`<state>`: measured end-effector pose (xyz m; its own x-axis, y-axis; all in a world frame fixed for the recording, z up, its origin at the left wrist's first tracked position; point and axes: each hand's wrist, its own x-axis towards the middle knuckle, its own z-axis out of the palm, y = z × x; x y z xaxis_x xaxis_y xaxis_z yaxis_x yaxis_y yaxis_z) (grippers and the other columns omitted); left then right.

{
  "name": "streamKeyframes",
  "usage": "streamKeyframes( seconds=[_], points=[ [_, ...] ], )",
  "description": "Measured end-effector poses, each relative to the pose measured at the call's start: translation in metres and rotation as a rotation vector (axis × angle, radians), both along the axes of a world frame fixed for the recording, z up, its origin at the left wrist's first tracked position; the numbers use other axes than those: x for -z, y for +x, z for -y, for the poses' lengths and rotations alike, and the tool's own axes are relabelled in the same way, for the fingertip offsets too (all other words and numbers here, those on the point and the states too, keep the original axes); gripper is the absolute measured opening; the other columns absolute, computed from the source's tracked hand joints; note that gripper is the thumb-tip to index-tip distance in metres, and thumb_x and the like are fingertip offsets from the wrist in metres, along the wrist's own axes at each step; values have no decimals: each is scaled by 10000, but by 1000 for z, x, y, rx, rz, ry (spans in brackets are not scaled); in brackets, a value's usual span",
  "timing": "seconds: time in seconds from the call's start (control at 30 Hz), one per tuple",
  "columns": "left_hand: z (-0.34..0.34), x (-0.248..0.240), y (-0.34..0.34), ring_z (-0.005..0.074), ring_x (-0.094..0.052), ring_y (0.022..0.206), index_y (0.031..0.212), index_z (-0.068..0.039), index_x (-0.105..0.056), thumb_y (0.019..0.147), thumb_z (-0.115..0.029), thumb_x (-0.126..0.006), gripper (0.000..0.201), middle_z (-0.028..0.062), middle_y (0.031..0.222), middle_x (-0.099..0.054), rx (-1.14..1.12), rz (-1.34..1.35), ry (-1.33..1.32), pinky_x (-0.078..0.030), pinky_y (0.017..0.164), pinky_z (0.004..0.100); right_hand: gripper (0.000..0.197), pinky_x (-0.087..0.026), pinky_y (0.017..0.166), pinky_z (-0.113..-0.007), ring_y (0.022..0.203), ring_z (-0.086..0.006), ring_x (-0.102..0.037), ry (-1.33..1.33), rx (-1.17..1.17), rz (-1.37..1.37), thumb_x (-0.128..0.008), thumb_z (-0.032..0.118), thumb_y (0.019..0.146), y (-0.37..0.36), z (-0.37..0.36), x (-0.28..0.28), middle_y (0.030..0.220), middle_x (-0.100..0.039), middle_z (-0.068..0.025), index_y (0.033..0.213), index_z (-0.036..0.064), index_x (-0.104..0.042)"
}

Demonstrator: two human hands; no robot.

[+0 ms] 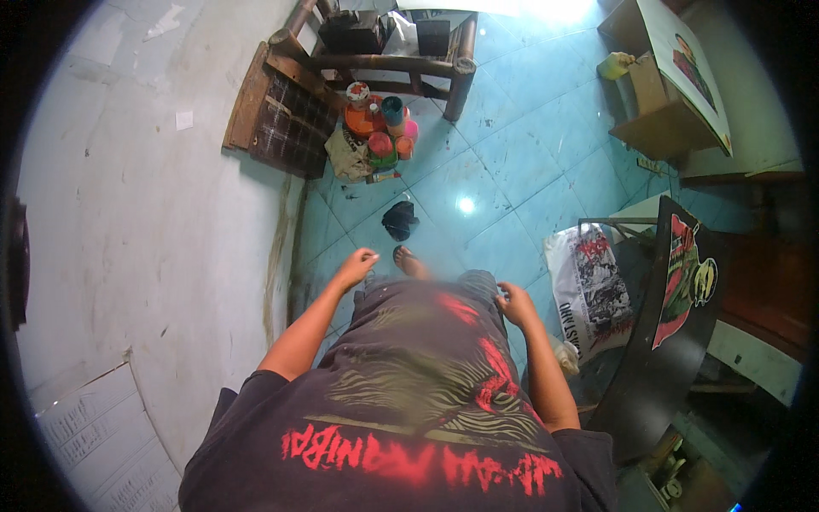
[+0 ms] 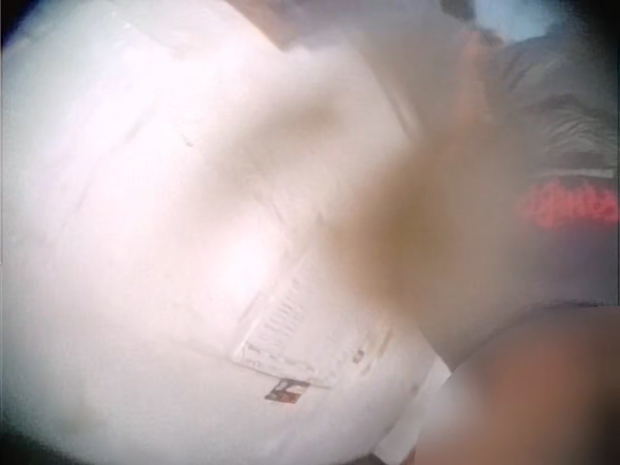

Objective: The person cuts a printed portrait from a large sheet of paper using scissors, then retrieves red paint and a brush. They apply red paint to specific areas of the portrait, focusing on the ammunition belt and clothing details.

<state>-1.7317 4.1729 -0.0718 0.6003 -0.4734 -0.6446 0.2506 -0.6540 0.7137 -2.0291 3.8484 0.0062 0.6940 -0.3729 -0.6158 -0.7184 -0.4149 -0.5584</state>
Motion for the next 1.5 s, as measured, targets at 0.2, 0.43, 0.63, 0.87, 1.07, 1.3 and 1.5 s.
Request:
streamKeyframes(
  seconds=[0.2, 0.43, 0.63, 0.87, 1.07, 1.3, 1.5],
  points=[
    [-107, 26, 36, 332, -654, 966, 1008, 4, -644, 864, -364, -675, 396, 206, 1013, -687, -240, 211, 436, -502, 824, 410, 428, -515, 899, -400, 1066, -323, -657, 29, 2, -214, -672, 200, 868, -12, 30, 18, 1190, -652, -214, 1258, 39, -597],
    [-130, 51, 11, 333, -645, 964, 1014, -1, -644, 868, -365, -665, 393, 194, 1019, -681, -350, 54, 422, -494, 835, 412, 445, -519, 891, -392, 1066, -330, -658, 43, -33, -200, -668, 211, 879, 25, 94, 41, 1186, -650, -228, 1277, 36, -578],
    [-45, 44, -11, 307, -648, 984, 1074, -4, -634, 874, -360, -657, 409, 183, 1046, -684, -343, -15, 412, -495, 850, 386, 424, -523, 880, -383, 1048, -320, -666, 131, -68, -134, -650, 192, 886, 82, 158, 61, 1173, -656, -226, 1276, 41, -580],
    [105, 3, 20, 279, -650, 971, 1144, -8, -601, 875, -357, -671, 446, 172, 1047, -666, -284, 61, 298, -498, 840, 373, 403, -533, 860, -368, 1025, -293, -674, 126, -37, -98, -658, 182, 890, 130, 263, 71, 1146, -671, -214, 1257, 27, -595],
    [212, -31, 72, 257, -642, 957, 1233, -35, -543, 869, -341, -685, 496, 161, 1117, -623, -254, 142, 204, -506, 830, 382, 401, -513, 897, -395, 1053, -349, -657, 66, -13, -127, -662, 220, 869, 128, 336, 79, 1128, -671, -232, 1219, 29, -615],
    [235, 12, 129, 309, -624, 1055, 1331, -34, -442, 809, -336, -747, 675, 234, 1262, -554, -63, 203, 364, -503, 880, 407, 393, -522, 874, -389, 1022, -332, -669, 112, 1, -180, -675, 218, 860, 130, 341, 91, 1112, -680, -214, 1212, 50, -623],
    [243, 83, 205, 359, -606, 1110, 1379, -40, -374, 753, -312, -798, 803, 268, 1325, -518, -50, 243, 416, -501, 911, 435, 398, -525, 862, -398, 1002, -334, -675, 181, -47, -290, -662, 236, 857, 145, 299, 96, 1122, -680, -196, 1211, 60, -621]
  ],
)
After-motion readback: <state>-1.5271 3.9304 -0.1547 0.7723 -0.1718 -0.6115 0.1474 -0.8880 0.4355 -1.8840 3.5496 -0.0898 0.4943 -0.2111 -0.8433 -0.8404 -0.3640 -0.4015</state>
